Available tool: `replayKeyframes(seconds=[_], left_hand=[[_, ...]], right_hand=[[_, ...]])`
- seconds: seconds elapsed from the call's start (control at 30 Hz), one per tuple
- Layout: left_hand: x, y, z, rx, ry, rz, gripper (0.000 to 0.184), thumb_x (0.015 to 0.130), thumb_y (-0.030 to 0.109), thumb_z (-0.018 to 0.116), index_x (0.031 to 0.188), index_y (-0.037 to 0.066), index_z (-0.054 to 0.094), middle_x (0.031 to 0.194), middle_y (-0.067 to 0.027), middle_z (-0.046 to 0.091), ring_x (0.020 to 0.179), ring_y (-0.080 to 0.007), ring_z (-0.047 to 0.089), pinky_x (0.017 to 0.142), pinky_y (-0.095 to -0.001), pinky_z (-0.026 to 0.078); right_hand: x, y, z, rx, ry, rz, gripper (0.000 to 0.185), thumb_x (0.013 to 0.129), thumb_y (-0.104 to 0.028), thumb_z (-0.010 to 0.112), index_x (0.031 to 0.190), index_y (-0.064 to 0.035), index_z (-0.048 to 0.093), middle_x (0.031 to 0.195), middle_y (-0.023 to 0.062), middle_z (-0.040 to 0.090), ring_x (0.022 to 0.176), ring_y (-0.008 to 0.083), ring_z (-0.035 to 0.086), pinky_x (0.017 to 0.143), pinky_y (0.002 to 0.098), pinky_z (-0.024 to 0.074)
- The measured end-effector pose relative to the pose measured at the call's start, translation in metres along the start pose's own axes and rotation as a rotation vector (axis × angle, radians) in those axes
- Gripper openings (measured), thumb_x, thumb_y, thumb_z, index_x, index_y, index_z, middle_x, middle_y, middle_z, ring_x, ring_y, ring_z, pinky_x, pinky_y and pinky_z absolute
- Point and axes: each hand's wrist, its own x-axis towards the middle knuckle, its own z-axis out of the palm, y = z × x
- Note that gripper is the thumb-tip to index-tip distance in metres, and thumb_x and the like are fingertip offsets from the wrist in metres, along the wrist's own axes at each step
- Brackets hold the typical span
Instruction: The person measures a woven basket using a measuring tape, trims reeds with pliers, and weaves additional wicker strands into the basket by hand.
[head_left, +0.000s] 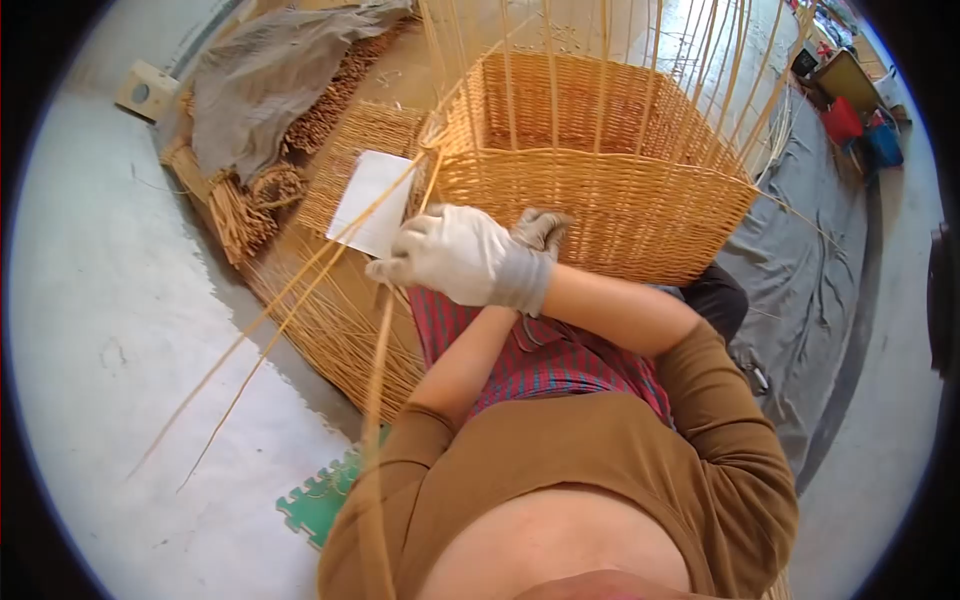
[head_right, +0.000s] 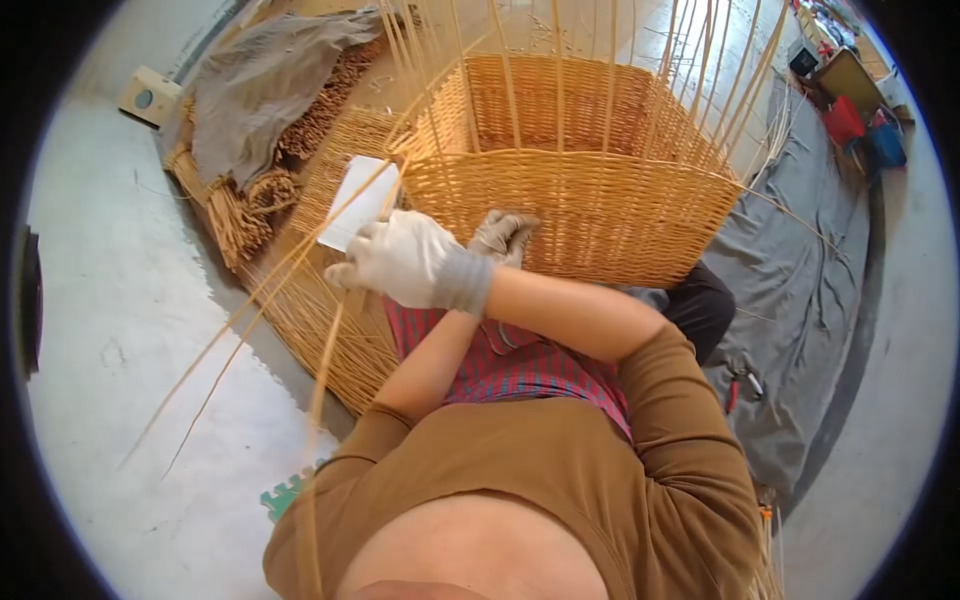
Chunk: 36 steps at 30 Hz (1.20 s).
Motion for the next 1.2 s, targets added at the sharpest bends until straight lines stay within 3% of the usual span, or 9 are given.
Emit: replayKeyframes(seconds=[0.1,0.17,0.27,0.57,0.67,0.83,1.0,1.1,1.2], left_hand=[[-0.013,-0.032,-0.016,-0.047,0.108,-0.024,0.025,0.088,-0.004,0.065,0.11,0.006,0.069,0.101,-0.0082,0.067,0.096,-0.0226,0.065,0.085,-0.0314,0.053],[-0.006,-0.017,-0.049,0.067,0.038,-0.136,0.032,0.088,-0.001,0.067,0.119,0.004,0.064,0.112,-0.0109,0.067,0.102,-0.0224,0.066,0.088,-0.0308,0.053],[0.017,-0.026,-0.073,0.086,0.317,0.252,0.048,0.089,0.005,0.067,0.135,0.016,0.059,0.126,-0.0141,0.062,0.088,-0.026,0.069,0.076,-0.0332,0.055],[0.078,0.008,-0.091,0.824,-0.167,-0.196,0.099,0.08,0.022,0.076,0.159,0.038,0.017,0.149,-0.022,0.038,0.08,-0.0285,0.067,0.07,-0.0394,0.057],[0.068,-0.008,-0.09,0.756,-0.037,-0.048,0.084,0.079,0.023,0.076,0.153,0.032,0.038,0.143,-0.02,0.045,0.095,-0.0317,0.065,0.08,-0.0414,0.054],[0.077,0.011,-0.061,0.648,0.097,0.287,0.072,0.079,0.024,0.077,0.145,0.03,0.049,0.143,-0.0184,0.047,0.11,-0.0361,0.061,0.091,-0.044,0.05],[0.087,0.04,-0.029,0.636,-0.213,-0.003,0.066,0.088,0.011,0.064,0.148,0.033,0.046,0.135,-0.019,0.053,0.099,-0.0296,0.065,0.082,-0.0402,0.051],[0.085,0.018,-0.022,0.687,-0.033,0.229,0.064,0.087,0.01,0.064,0.145,0.032,0.05,0.129,-0.0198,0.056,0.098,-0.0304,0.064,0.081,-0.0405,0.051],[0.096,0.033,-0.002,0.675,0.16,0.39,0.06,0.087,0.008,0.062,0.143,0.03,0.053,0.125,-0.0186,0.057,0.095,-0.0304,0.063,0.079,-0.0411,0.051]], right_hand=[[0.02,0.029,0.019,0.09,0.262,0.352,0.038,0.082,-0.002,0.055,0.116,-0.0155,0.065,0.089,0.0026,0.065,0.075,0.0236,0.066,0.063,0.0368,0.0556],[-0.032,0.099,0.052,-0.815,0.271,0.574,0.026,0.089,-0.008,0.059,0.115,-0.0053,0.056,0.085,0.0076,0.058,0.074,0.0213,0.06,0.069,0.0358,0.0527],[-0.072,0.11,0.002,0.63,0.999,1.09,0.012,0.103,-0.009,0.05,0.114,-0.0048,0.051,0.099,0.0079,0.066,0.077,0.0101,0.061,0.059,0.0216,0.0512],[0.001,0.168,-0.017,-0.678,0.242,0.532,0.056,0.098,-0.001,0.05,0.149,-0.0217,0.036,0.119,0.0092,0.066,0.094,0.0169,0.068,0.069,0.0299,0.0585],[-0.035,0.14,-0.037,0.582,0.787,0.686,0.065,0.097,0.002,0.052,0.152,-0.0211,0.026,0.105,0.0065,0.063,0.086,0.0193,0.064,0.082,0.0336,0.0563],[-0.163,0.109,-0.021,0.195,0.779,1.051,0.055,0.097,0.0,0.052,0.148,-0.0084,0.037,0.111,0.014,0.065,0.089,0.0195,0.067,0.084,0.0396,0.0557],[-0.072,0.142,-0.073,-0.702,0.192,0.702,0.053,0.098,-0.005,0.053,0.149,-0.0114,0.038,0.118,0.015,0.063,0.094,0.0216,0.067,0.089,0.0384,0.054],[-0.129,0.132,-0.082,0.414,0.946,0.698,0.045,0.101,-0.009,0.052,0.144,-0.0107,0.04,0.103,0.0114,0.064,0.087,0.0178,0.065,0.082,0.0342,0.0532],[-0.238,0.104,-0.061,0.416,1.046,1.239,0.037,0.102,-0.012,0.053,0.138,-0.0086,0.044,0.091,0.0062,0.062,0.08,0.0144,0.061,0.076,0.0324,0.0523]])
